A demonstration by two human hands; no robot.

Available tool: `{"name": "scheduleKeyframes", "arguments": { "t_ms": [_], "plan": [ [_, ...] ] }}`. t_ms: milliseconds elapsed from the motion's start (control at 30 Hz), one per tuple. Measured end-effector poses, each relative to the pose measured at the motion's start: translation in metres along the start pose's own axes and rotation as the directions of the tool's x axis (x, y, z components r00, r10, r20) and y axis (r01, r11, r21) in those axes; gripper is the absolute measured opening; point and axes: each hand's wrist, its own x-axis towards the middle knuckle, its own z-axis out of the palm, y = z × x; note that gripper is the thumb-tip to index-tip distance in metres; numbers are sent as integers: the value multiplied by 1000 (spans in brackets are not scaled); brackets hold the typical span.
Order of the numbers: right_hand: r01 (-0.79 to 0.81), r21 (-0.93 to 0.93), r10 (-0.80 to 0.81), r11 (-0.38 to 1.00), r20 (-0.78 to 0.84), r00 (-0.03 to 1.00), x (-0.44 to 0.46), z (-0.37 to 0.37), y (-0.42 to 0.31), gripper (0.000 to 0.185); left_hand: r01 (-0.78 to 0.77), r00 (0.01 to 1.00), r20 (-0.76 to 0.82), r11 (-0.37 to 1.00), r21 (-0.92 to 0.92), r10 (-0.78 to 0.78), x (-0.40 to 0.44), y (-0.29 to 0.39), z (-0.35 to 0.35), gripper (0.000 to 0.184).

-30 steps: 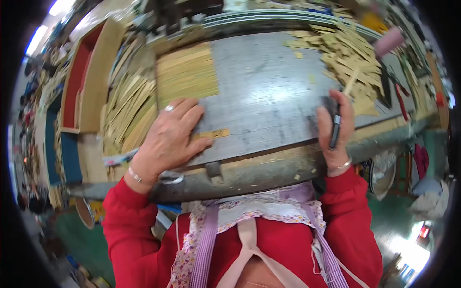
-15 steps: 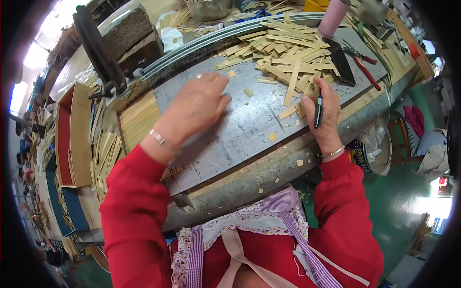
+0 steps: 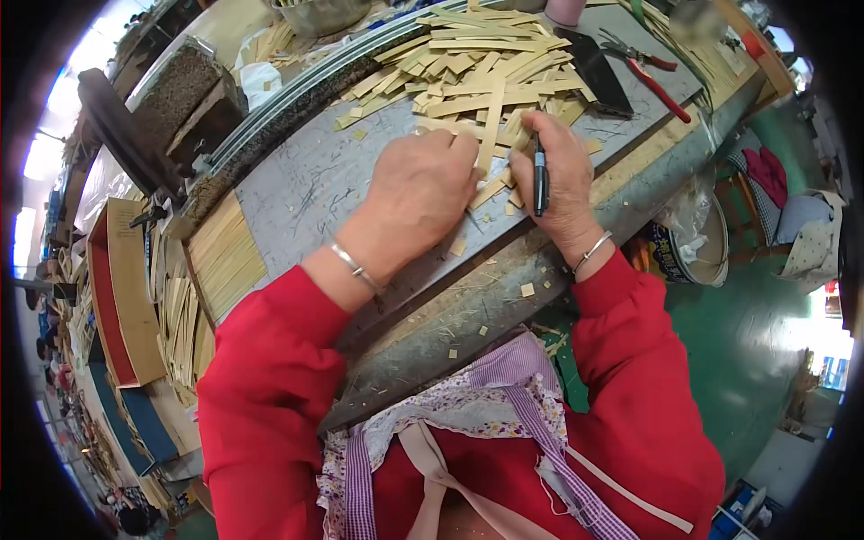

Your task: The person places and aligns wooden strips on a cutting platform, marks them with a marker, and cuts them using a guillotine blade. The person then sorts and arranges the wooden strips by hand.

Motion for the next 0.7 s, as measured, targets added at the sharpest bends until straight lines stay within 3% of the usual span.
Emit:
{"name": "scheduleKeyframes", "arguments": {
  "t_ms": [100,333,433,533,633,700],
  "plan": [
    [-5,-6,5,1000,9,1000,0,0,-2,40,45,999,11,974,223,-49,14,-17,17,12],
    [10,7,-10,1000,-13,1000,0,1,0,42,-82,995,68,974,211,69,-1,-37,10,9],
    [-24,-3,24,1000,-6,1000,-2,3,1,43,-49,996,77,983,179,35,-16,-37,-2,6],
    [-14,-28,13,1000,-20,1000,-1,2,-1,41,137,984,104,986,93,-146,-30,-40,-18,5],
    [-2,-43,1,999,-24,1000,-1,3,1,39,201,961,172,974,103,-216,-49,-41,-43,8],
    [19,-33,-20,999,-31,999,-3,3,3,39,230,962,124,965,124,-245,-71,-44,-61,7]
  ]
}}
